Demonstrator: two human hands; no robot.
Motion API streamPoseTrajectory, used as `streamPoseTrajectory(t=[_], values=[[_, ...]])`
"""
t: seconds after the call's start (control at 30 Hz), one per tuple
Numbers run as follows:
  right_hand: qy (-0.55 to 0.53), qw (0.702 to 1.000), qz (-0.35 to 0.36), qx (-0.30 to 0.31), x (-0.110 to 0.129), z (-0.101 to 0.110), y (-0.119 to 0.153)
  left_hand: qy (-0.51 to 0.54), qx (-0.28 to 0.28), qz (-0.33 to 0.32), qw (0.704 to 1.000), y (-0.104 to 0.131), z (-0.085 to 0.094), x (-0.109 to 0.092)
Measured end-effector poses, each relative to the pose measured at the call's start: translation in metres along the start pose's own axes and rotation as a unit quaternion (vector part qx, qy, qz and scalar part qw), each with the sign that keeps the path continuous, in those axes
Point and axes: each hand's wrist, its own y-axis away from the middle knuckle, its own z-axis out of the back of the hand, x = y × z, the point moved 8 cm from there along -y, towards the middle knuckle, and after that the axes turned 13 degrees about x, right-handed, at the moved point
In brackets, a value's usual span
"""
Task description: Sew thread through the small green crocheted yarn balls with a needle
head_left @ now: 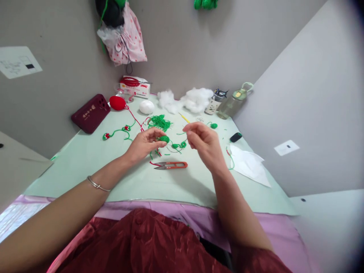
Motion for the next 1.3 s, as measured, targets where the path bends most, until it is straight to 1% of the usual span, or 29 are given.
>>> streamPoseTrajectory(t=[0.07, 0.13, 0.27, 0.47, 0.57, 0.67, 0.73, 0.77, 0.8, 0.87, 0.93, 1.0, 1.1, 1.17, 1.23, 1.3], values=[[0.044, 0.999, -0.022, 0.006, -0.017, -0.009, -0.005, -0.010, -0.003, -0.011, 1.000, 0.001, -0.001, -0.001], [0.089, 0.996, -0.030, 0.015, -0.027, -0.018, -0.007, -0.018, -0.008, -0.026, 0.999, 0.002, -0.002, -0.002], [0.168, 0.986, -0.011, 0.020, -0.030, -0.032, -0.009, -0.039, -0.010, -0.043, 0.998, 0.004, -0.006, -0.003], [0.211, 0.977, -0.028, 0.028, -0.040, -0.037, -0.014, -0.093, -0.010, -0.060, 0.994, 0.007, -0.010, -0.006], [0.237, 0.971, -0.017, 0.013, -0.038, -0.041, -0.013, -0.113, -0.009, -0.070, 0.991, 0.007, -0.013, -0.009], [0.271, 0.962, 0.027, -0.005, -0.027, -0.048, -0.009, -0.095, -0.008, -0.061, 0.994, 0.006, -0.013, -0.006], [0.267, 0.963, 0.045, 0.006, -0.023, -0.053, -0.008, -0.076, -0.004, -0.051, 0.996, 0.005, -0.013, -0.003], [0.247, 0.968, 0.045, 0.014, -0.022, -0.053, -0.008, -0.066, -0.004, -0.049, 0.997, 0.005, -0.012, -0.002], [0.210, 0.977, 0.040, 0.022, -0.023, -0.051, -0.008, -0.058, -0.008, -0.051, 0.997, 0.004, -0.011, -0.002], [0.104, 0.994, 0.025, 0.037, -0.026, -0.043, -0.010, -0.053, -0.017, -0.055, 0.997, 0.004, -0.007, -0.002], [0.003, 0.999, 0.026, 0.037, -0.024, -0.029, -0.010, -0.058, -0.022, -0.048, 0.997, 0.003, -0.003, -0.002], [-0.056, 0.997, 0.048, 0.013, -0.015, -0.010, -0.009, -0.061, -0.021, -0.028, 0.998, 0.003, -0.002, 0.000], [-0.084, 0.992, 0.085, -0.049, 0.004, 0.022, -0.001, -0.065, -0.017, -0.005, 0.998, 0.002, 0.000, 0.003], [-0.097, 0.985, 0.116, -0.083, 0.019, 0.038, 0.007, -0.078, -0.015, 0.005, 0.997, 0.002, 0.000, 0.005], [-0.108, 0.977, 0.150, -0.105, 0.033, 0.046, 0.015, -0.092, -0.011, 0.008, 0.996, 0.002, -0.001, 0.006], [-0.106, 0.973, 0.167, -0.114, 0.043, 0.046, 0.020, -0.103, -0.002, 0.007, 0.995, 0.002, -0.003, 0.006]])
